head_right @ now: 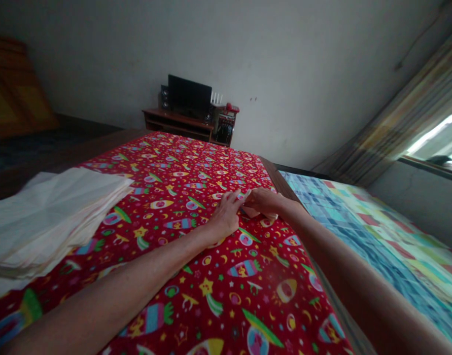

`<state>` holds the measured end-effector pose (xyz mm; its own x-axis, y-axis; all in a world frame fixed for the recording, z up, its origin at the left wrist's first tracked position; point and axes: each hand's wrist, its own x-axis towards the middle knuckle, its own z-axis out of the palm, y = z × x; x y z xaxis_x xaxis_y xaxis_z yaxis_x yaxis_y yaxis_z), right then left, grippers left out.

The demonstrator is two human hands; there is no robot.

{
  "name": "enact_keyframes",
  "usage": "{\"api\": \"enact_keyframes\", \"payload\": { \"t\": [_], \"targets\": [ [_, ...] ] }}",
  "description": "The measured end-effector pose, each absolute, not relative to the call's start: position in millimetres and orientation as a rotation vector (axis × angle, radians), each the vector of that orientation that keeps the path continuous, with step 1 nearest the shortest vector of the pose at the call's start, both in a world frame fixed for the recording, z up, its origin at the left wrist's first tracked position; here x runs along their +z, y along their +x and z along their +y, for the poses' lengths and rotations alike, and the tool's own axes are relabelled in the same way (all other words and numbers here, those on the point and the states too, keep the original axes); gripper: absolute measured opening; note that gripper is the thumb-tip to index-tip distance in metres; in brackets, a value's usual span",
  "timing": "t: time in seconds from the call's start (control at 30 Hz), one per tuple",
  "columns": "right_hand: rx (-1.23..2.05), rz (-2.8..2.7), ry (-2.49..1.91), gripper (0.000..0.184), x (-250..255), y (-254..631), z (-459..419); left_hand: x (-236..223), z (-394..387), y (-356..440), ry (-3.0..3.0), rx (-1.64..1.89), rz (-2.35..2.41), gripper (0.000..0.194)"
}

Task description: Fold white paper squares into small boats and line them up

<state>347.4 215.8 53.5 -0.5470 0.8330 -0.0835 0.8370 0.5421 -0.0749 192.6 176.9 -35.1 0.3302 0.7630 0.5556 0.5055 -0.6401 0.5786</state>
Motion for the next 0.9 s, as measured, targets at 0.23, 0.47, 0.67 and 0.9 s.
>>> {"api": "enact_keyframes", "payload": {
  "t": [0.23, 0.47, 0.67, 0.9],
  "targets": [
    [-0.123, 2.622, 1.405, 0.032, 58.4, 348.1, 205.1, -36.0, 176.6, 193.3, 2.472, 1.039, 1.227, 0.049],
    [-0.073, 2.628, 1.412, 0.026, 55.4, 347.7, 204.2, -37.4, 177.1, 190.5, 2.502, 1.038, 1.2, 0.041],
    [-0.027, 2.675, 1.506, 0.026, 61.7, 356.7, 191.5, -36.6, 176.2, 187.3, 2.505, 1.124, 1.114, 0.064],
    [0.087, 2.915, 1.847, 0.03, 77.7, 362.7, 166.6, -32.4, 178.6, 185.9, 2.487, 1.282, 1.01, 0.066]
  ]
}}
